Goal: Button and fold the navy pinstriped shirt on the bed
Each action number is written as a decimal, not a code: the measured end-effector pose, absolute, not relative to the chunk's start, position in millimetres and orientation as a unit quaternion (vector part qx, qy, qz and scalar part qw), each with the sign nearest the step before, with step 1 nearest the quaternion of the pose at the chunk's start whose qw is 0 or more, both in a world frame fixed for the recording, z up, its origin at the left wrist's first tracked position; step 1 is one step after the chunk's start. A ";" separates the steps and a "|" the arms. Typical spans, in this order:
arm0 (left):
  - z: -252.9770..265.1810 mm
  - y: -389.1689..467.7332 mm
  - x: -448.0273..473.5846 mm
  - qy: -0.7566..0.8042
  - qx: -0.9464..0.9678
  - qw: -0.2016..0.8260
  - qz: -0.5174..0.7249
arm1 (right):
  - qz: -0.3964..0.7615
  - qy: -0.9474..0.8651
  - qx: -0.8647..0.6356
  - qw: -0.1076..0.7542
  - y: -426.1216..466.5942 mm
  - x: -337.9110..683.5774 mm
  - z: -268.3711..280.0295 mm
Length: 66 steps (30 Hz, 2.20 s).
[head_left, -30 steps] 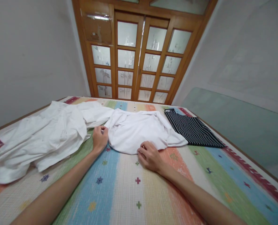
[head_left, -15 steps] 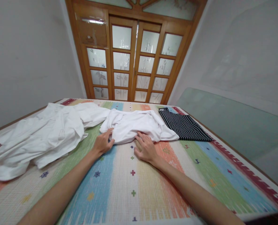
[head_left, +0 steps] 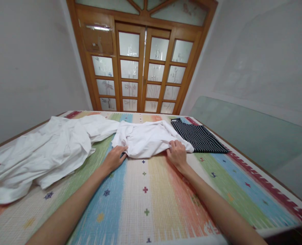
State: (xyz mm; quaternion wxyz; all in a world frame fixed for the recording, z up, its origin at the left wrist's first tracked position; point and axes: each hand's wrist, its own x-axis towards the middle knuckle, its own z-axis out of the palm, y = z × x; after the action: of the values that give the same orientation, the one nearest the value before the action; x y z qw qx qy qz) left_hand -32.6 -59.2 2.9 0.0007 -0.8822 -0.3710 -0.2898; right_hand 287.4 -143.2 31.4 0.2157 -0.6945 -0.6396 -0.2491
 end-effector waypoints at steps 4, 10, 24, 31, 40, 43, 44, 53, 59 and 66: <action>4.7 -58.5 -33.8 -0.337 -0.875 0.027 -0.347 | -0.213 -0.598 -0.743 0.212 -145.0 303.5 25.6; 13.3 -58.0 -36.2 -0.412 -0.770 0.043 -0.485 | -0.234 -0.552 -0.712 0.366 -138.9 311.5 16.7; 6.9 -75.5 -12.4 -0.340 -0.788 -0.124 -0.498 | -0.134 -0.753 -0.522 0.377 -137.9 299.4 7.8; 4.8 -82.0 -9.8 -0.326 -0.872 -0.038 -0.363 | -0.160 -0.747 -0.570 0.302 -134.2 296.6 4.0; 5.9 -93.0 22.1 -0.402 -0.835 0.028 -0.375 | -0.193 -0.701 -0.620 0.295 -137.3 277.1 18.8; 10.8 -99.3 25.5 -0.423 -0.833 0.043 -0.354 | -0.208 -0.665 -0.616 0.367 -139.9 270.0 29.9; 11.4 -101.2 26.5 -0.426 -0.838 0.038 -0.339 | -0.204 -0.647 -0.613 0.405 -141.0 267.5 33.6; 2.2 -102.8 31.6 -0.456 -0.841 -0.011 -0.293 | -0.110 -0.582 -0.552 0.587 -158.1 250.2 46.1; -6.7 -94.2 26.5 -0.384 -0.828 -0.015 -0.409 | -0.178 -0.636 -0.503 0.557 -166.3 250.8 49.8; -7.3 -80.5 16.3 -0.401 -0.839 0.007 -0.368 | -0.139 -0.668 -0.573 0.453 -150.5 264.7 35.9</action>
State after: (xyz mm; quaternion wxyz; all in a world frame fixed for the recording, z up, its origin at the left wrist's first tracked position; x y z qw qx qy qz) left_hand 16.3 -80.5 -7.3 0.0074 -0.8388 -0.4012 -0.3680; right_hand 264.7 -150.5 35.9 0.4533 -0.5734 -0.6682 -0.1390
